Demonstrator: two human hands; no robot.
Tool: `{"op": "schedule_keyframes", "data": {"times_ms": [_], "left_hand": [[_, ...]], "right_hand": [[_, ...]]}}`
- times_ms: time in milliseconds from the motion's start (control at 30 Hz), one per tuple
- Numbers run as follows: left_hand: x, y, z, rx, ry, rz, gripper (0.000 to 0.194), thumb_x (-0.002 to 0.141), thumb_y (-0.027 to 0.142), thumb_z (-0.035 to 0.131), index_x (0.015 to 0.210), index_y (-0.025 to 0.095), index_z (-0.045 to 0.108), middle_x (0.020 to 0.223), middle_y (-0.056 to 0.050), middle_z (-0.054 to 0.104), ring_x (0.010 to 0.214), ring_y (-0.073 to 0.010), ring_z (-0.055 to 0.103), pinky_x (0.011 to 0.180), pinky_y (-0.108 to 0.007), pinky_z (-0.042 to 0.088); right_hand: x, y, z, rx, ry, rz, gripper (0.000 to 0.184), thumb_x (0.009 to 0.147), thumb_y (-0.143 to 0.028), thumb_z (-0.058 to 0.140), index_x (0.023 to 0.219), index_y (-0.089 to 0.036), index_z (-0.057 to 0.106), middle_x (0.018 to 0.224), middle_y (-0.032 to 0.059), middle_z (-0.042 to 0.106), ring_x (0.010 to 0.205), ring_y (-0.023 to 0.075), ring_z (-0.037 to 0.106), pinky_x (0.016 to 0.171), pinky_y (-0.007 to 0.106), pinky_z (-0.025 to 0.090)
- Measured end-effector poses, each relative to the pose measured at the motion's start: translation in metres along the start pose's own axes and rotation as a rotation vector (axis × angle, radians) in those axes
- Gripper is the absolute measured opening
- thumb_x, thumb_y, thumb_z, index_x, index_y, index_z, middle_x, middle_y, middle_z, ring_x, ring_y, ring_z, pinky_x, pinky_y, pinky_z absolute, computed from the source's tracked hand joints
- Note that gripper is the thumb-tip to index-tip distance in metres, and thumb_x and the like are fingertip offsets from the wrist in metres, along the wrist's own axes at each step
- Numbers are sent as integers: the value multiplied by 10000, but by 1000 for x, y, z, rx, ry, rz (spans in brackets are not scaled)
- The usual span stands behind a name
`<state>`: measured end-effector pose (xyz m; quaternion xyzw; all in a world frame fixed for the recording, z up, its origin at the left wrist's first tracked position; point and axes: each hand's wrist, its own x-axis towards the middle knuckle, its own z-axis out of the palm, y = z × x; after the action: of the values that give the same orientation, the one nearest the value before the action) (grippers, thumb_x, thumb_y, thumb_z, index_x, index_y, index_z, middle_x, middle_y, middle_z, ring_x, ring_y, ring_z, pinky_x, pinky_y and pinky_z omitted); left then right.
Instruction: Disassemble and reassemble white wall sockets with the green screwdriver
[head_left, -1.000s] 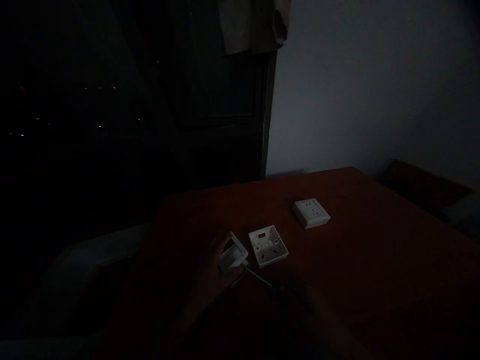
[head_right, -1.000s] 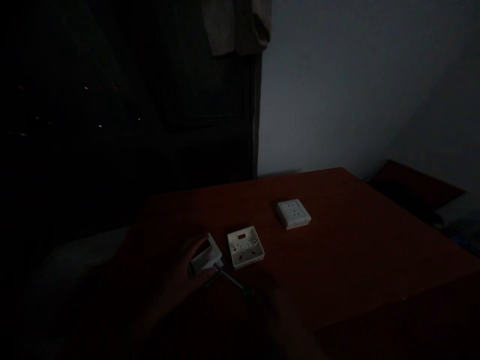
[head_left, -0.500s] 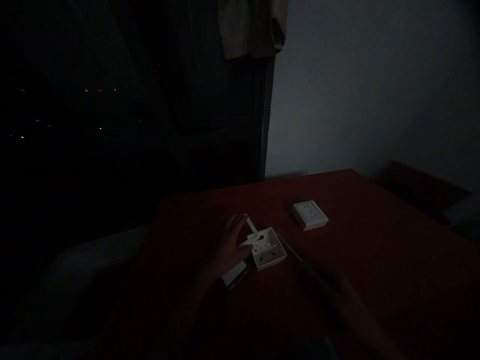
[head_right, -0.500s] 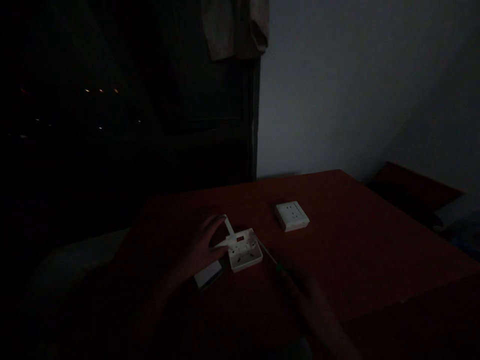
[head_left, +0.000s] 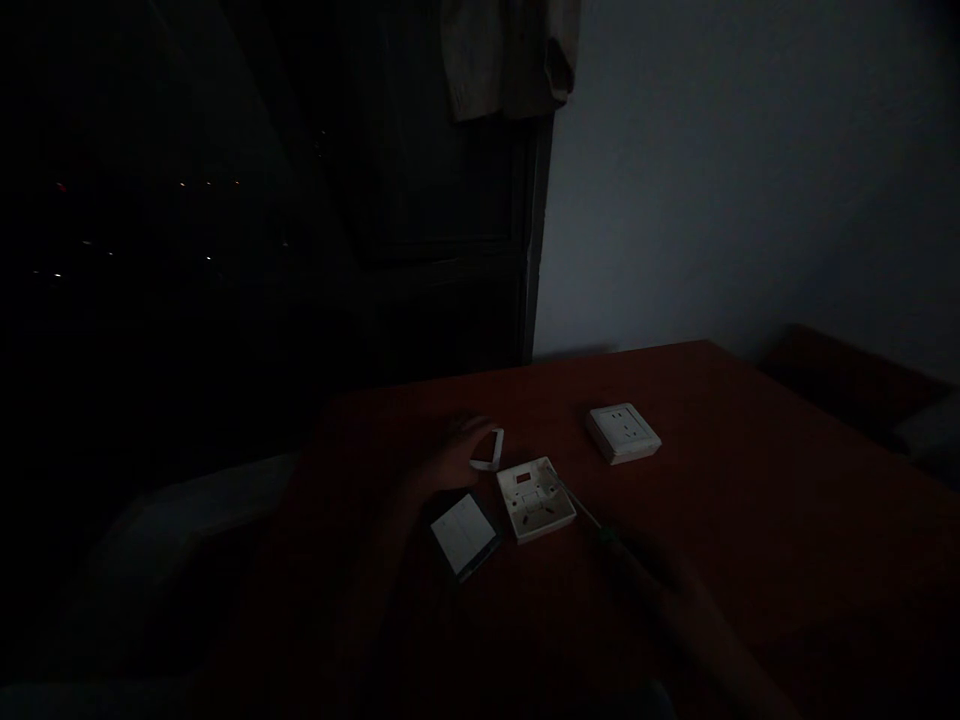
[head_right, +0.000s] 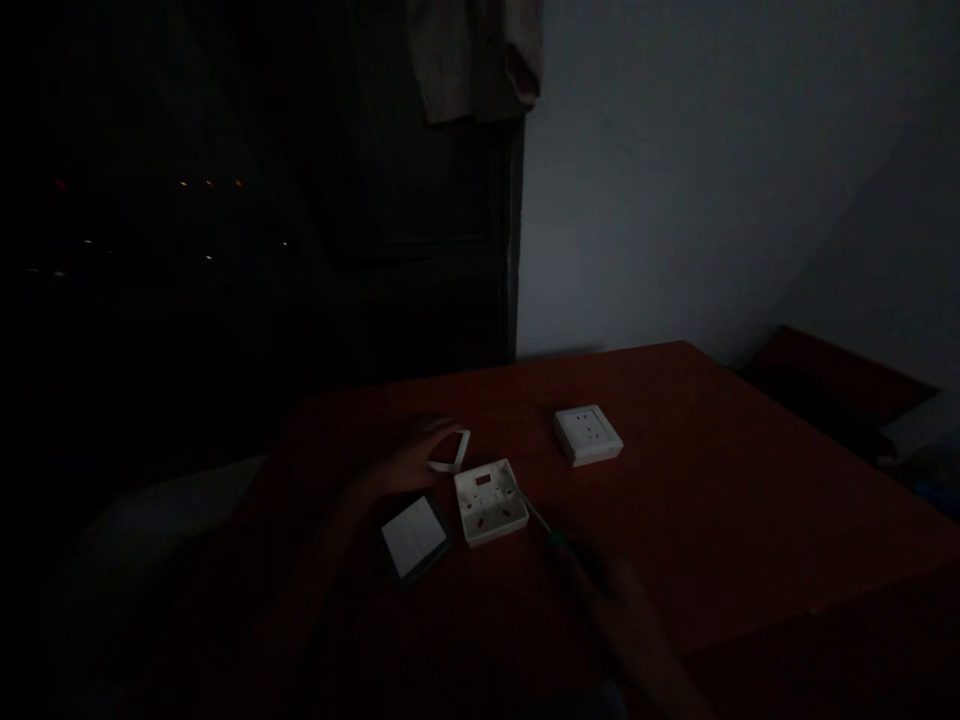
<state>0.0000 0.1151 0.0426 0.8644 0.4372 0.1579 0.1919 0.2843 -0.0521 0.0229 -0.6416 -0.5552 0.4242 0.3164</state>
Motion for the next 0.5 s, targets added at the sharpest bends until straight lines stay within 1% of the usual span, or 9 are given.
{"op": "schedule_keyframes", "data": {"times_ms": [100,167,233,300,333,400,500], "left_hand": [[-14,1,-5,6,48,-30,739,622,28,582,1327,219,471,1430,-75,419,1348,-256,347,1117,-423,300],[-31,2,-10,14,106,-77,653,714,54,523,1348,189,438,1432,-100,407,1340,-245,364,1110,-422,313],[-51,5,-14,45,199,-166,524,795,132,505,1313,204,474,1391,-91,457,1302,-251,418,1095,-438,334],[-73,12,-15,65,247,-284,441,848,246,508,1287,204,495,1366,-96,482,1283,-275,440,1066,-459,366],[-82,18,-12,60,263,-320,442,858,291,511,1289,200,492,1354,-100,492,1265,-278,459,1054,-455,382],[-99,31,-4,51,244,-367,471,850,340,538,1303,226,481,1358,-89,489,1264,-283,461,1047,-452,388],[-114,51,14,38,202,-405,618,771,330,640,1344,220,439,1425,-105,426,1303,-299,414,1056,-456,374]], "right_hand": [[0,-2,-1,-3,7,7,503,857,-573,480,1124,-195,676,1146,79,699,1058,284,634,928,401,483],[0,-4,-1,-14,20,19,513,850,-581,483,1110,-186,679,1130,83,704,1051,287,636,924,403,485],[0,-6,-1,-28,26,33,514,843,-588,484,1091,-186,686,1113,86,710,1032,291,644,909,402,494],[0,-8,-1,-29,29,41,514,836,-593,490,1081,-187,688,1106,90,713,1020,298,647,894,402,502],[0,-8,0,-20,31,40,515,834,-593,492,1089,-188,685,1113,90,710,1023,299,645,896,402,501],[1,-7,1,3,48,40,528,831,-592,497,1115,-183,673,1137,93,700,1037,298,640,912,402,493],[2,-6,5,30,47,35,539,844,-582,482,1146,-170,655,1167,101,685,1051,290,634,936,399,477]]}}
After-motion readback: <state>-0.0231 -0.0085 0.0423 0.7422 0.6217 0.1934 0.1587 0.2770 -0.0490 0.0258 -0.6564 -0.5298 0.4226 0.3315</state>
